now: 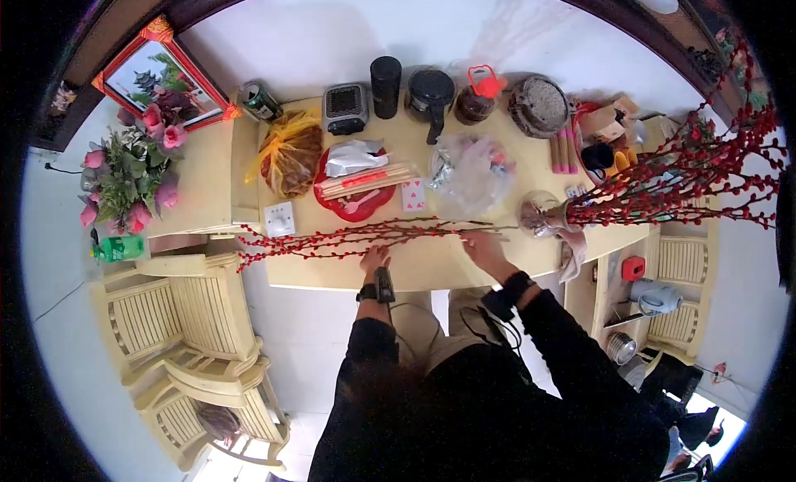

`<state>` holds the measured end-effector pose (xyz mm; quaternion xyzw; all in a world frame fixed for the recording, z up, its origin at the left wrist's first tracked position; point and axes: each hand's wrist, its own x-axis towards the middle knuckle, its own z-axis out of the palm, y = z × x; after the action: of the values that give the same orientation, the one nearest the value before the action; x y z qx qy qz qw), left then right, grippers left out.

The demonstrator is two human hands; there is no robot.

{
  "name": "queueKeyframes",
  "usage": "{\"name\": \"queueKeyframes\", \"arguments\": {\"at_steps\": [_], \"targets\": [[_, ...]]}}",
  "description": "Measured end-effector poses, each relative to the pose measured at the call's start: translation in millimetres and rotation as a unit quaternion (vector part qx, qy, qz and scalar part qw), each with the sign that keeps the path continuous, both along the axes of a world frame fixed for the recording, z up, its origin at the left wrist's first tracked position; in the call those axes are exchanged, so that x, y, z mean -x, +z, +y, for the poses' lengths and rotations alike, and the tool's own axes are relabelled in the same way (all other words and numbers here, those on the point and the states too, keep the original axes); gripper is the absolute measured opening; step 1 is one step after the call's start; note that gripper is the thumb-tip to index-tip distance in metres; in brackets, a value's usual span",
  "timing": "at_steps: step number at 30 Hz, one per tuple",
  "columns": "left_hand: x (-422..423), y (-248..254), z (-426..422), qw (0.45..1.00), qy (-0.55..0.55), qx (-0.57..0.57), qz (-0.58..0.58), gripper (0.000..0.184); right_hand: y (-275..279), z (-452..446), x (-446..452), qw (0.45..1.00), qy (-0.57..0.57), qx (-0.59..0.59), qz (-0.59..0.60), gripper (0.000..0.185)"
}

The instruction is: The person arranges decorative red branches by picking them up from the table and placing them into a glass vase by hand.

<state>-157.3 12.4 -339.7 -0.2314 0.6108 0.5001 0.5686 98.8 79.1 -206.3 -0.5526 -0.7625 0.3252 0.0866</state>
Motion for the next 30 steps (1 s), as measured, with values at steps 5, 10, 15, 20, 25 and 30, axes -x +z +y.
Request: {"name": "queueKeyframes", "arguments": {"at_steps": [5,10,15,20,25,30], "targets": [[-10.9,31.1,-19.4,0.996,0.029,-0.085,0.006,0.016,-33.8,15.2,71.3,0.994,0.101,-0.009,-0.037,0.016],[-9.1,60.3,-32.4,0.988,0.056,-0.146,0.002,0.015,-68.7,16.3,117.4,0.986,0.139,-0.034,-0.086,0.018],[-3.4,47.5,-42.5,0.950,-0.109,-0.238,0.168,0.016,-76.5,23.1,138.3,0.973,0.189,-0.069,-0.115,0.011],[-7.3,48.9,-44.2,0.975,0.084,-0.205,0.012,0.015,-58.9,18.8,149.0,0.969,0.217,-0.108,-0.050,0.013],[-11.0,55.2,-43.5,0.963,0.115,-0.242,-0.016,0.014,-49.3,18.3,149.1,0.948,0.266,-0.091,-0.151,0.006],[-14.5,81.7,-41.3,0.976,0.039,-0.208,0.051,0.015,-64.8,7.0,141.1,0.953,0.249,-0.133,-0.113,0.006]]}}
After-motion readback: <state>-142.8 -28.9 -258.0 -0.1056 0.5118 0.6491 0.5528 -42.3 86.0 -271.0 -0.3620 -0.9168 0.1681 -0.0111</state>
